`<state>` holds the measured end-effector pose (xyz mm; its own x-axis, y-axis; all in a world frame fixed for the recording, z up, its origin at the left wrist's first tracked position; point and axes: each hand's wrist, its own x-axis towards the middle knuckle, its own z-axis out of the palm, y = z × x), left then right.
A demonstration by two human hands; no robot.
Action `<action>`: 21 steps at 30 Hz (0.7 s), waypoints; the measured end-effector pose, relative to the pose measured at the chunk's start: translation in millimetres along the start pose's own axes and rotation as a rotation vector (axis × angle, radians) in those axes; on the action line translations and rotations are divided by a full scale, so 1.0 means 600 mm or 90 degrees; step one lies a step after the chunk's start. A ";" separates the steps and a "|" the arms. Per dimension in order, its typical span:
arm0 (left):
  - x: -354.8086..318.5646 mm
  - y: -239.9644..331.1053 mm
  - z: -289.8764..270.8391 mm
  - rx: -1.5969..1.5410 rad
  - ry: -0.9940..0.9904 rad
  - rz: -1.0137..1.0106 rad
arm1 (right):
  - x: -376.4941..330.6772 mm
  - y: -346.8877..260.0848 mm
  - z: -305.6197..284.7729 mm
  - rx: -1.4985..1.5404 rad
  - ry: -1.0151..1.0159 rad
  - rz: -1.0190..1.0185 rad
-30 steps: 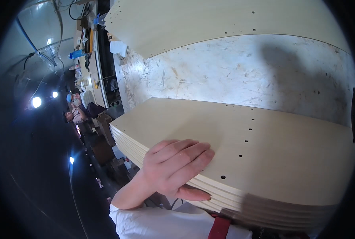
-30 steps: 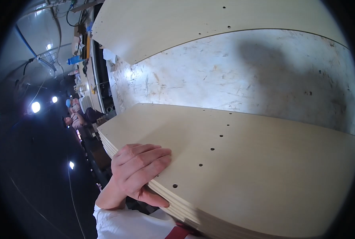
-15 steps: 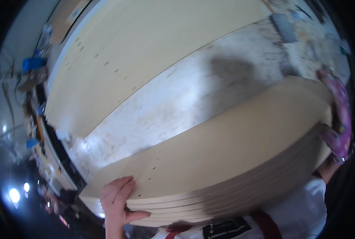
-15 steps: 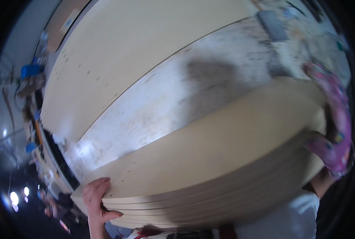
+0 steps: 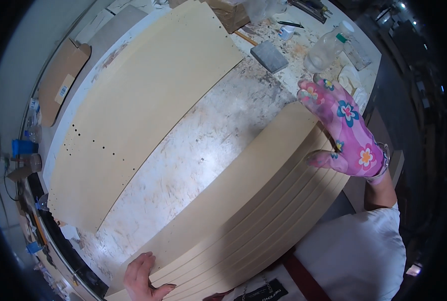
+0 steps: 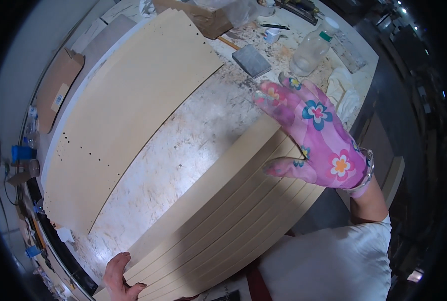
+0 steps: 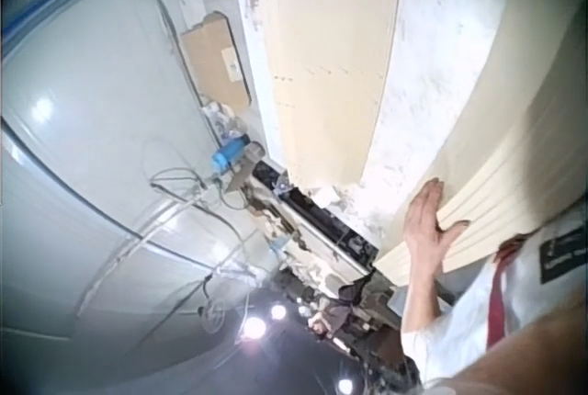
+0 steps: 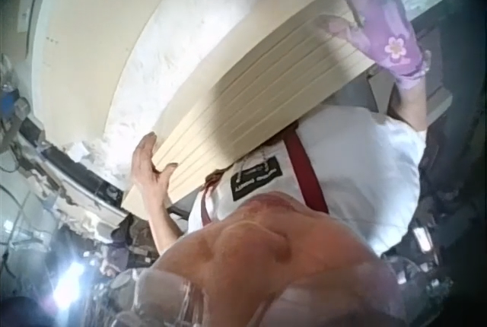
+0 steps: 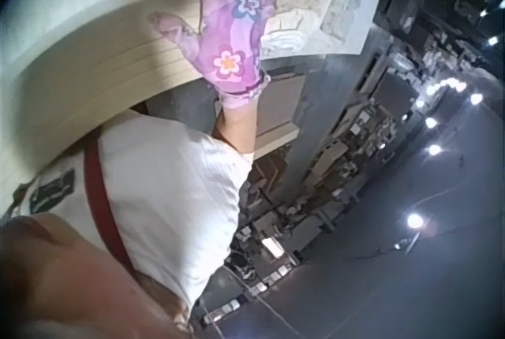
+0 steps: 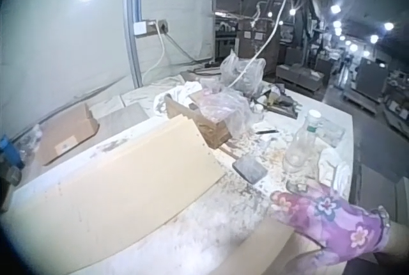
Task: The person applies liquid to a cloth from a bottle and wipes wooden panels, restacks the panels on the workbench, wipes them again with the cloth, and sands a panel using a sanding block.
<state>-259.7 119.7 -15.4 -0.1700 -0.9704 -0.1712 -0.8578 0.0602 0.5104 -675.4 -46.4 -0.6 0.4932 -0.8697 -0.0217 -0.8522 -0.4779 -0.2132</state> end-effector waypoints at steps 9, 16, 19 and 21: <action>0.029 -0.023 -0.014 0.038 0.038 -0.015 | 0.001 -0.001 0.011 -0.032 0.088 0.003; 0.002 0.010 -0.008 0.254 0.022 -0.010 | -0.006 -0.003 0.012 -0.016 0.112 -0.006; 0.032 -0.012 -0.029 0.209 0.013 -0.002 | -0.017 -0.010 0.009 0.000 0.100 0.007; 0.067 -0.030 -0.042 0.209 0.009 0.023 | -0.029 -0.007 0.018 -0.016 0.101 0.017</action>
<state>-239.1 74.0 -10.1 -0.1979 -0.9694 -0.1454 -0.9623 0.1639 0.2172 -678.7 -27.8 -9.9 0.4379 -0.8898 0.1285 -0.8698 -0.4555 -0.1898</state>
